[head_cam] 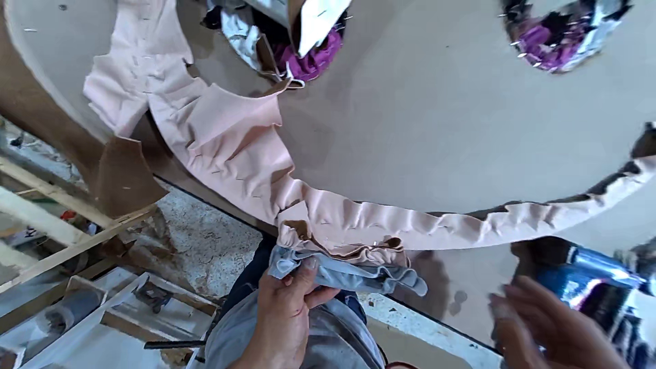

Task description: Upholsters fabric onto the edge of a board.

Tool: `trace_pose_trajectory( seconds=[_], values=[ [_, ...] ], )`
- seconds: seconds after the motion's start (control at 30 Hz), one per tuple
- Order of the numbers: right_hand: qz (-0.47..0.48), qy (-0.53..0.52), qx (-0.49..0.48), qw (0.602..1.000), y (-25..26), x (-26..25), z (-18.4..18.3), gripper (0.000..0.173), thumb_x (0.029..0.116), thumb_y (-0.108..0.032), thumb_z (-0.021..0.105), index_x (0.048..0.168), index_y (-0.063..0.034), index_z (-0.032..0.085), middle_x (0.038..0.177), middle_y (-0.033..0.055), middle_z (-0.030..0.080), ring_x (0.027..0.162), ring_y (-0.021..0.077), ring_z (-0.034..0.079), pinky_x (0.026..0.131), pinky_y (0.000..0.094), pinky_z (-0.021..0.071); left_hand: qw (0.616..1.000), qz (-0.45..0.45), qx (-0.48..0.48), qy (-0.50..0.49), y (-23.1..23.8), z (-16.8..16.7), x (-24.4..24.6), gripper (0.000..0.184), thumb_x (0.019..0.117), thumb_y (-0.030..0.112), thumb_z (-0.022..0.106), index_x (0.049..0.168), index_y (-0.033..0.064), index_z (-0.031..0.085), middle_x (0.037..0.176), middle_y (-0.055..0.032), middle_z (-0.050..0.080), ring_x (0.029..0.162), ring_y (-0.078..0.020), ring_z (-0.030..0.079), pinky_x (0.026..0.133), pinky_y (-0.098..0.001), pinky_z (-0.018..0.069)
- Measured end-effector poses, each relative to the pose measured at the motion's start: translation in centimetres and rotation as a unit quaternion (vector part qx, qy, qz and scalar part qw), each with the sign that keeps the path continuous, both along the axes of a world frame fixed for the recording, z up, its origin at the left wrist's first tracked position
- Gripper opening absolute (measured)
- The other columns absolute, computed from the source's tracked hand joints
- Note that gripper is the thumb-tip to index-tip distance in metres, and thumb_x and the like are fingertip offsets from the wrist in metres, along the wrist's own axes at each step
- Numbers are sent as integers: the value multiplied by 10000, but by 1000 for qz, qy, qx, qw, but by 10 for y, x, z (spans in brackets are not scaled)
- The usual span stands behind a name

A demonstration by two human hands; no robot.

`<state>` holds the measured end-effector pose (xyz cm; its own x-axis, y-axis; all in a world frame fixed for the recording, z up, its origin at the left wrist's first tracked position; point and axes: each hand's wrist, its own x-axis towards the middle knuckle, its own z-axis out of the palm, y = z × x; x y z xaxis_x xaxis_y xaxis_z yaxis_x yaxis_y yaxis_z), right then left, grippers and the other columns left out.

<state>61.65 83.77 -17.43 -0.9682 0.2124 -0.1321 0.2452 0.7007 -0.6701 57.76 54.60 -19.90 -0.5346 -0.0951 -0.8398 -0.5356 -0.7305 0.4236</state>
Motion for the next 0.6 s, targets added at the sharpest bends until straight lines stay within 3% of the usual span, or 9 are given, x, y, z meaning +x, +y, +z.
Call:
trace_pose_trajectory(
  seconds=[0.03,0.1,0.13,0.2,0.33,0.43,0.53,0.6],
  values=[
    [-33,-4,91,995,16,2,1,521,974,-195,657,1364,127,534,1217,265,615,1033,213,665,853,337,591,1000,4,-6,3,1,-1,1,201,1022,-17,519,1214,-76,523,1006,-256,719,838,-360,760,735,-507,662],
    [-75,-67,230,968,32,1,-1,634,939,-286,665,1426,92,511,1375,385,501,1219,445,568,990,518,509,1000,7,-12,15,3,-3,3,202,1013,-30,518,1211,-70,519,1005,-254,717,832,-358,760,729,-508,662],
    [-82,-80,270,956,35,-1,-6,699,914,-331,679,1446,83,497,1421,417,448,1297,549,481,1053,629,426,1000,6,-16,24,3,-5,4,205,1009,-34,517,1211,-71,516,1009,-255,716,835,-360,761,733,-511,662],
    [-100,-80,306,943,37,-5,-16,810,873,-397,701,1492,62,452,1448,441,395,1340,637,379,1075,726,336,999,2,-25,41,3,-9,7,218,1003,-41,515,1219,-74,503,1023,-261,711,851,-367,760,744,-519,662],
    [-205,-124,285,928,56,-10,-23,862,857,-431,735,1527,12,425,1414,441,420,1238,606,484,977,727,410,999,10,-31,44,3,-10,9,208,1003,-51,503,1209,-73,504,1013,-261,717,842,-378,761,734,-529,661],
    [-213,-230,257,914,82,-9,-16,863,821,-521,749,1474,-15,501,1200,318,642,1088,503,617,906,722,447,999,14,-39,28,6,-6,5,200,1018,-52,470,1216,-58,495,990,-249,727,818,-369,765,713,-517,664],
    [-187,-281,231,913,91,-4,7,667,796,-324,736,1358,4,589,1026,255,697,927,433,669,792,697,486,999,11,-36,27,4,-4,7,188,1021,-53,469,1207,-53,496,980,-247,729,812,-371,765,716,-516,664],
    [-178,-236,152,943,94,1,38,470,838,-186,680,1226,67,602,940,171,685,779,270,685,697,532,579,999,9,-34,29,2,-4,4,174,1024,-62,460,1192,-41,499,972,-223,736,808,-359,768,713,-503,668]
  ],
)
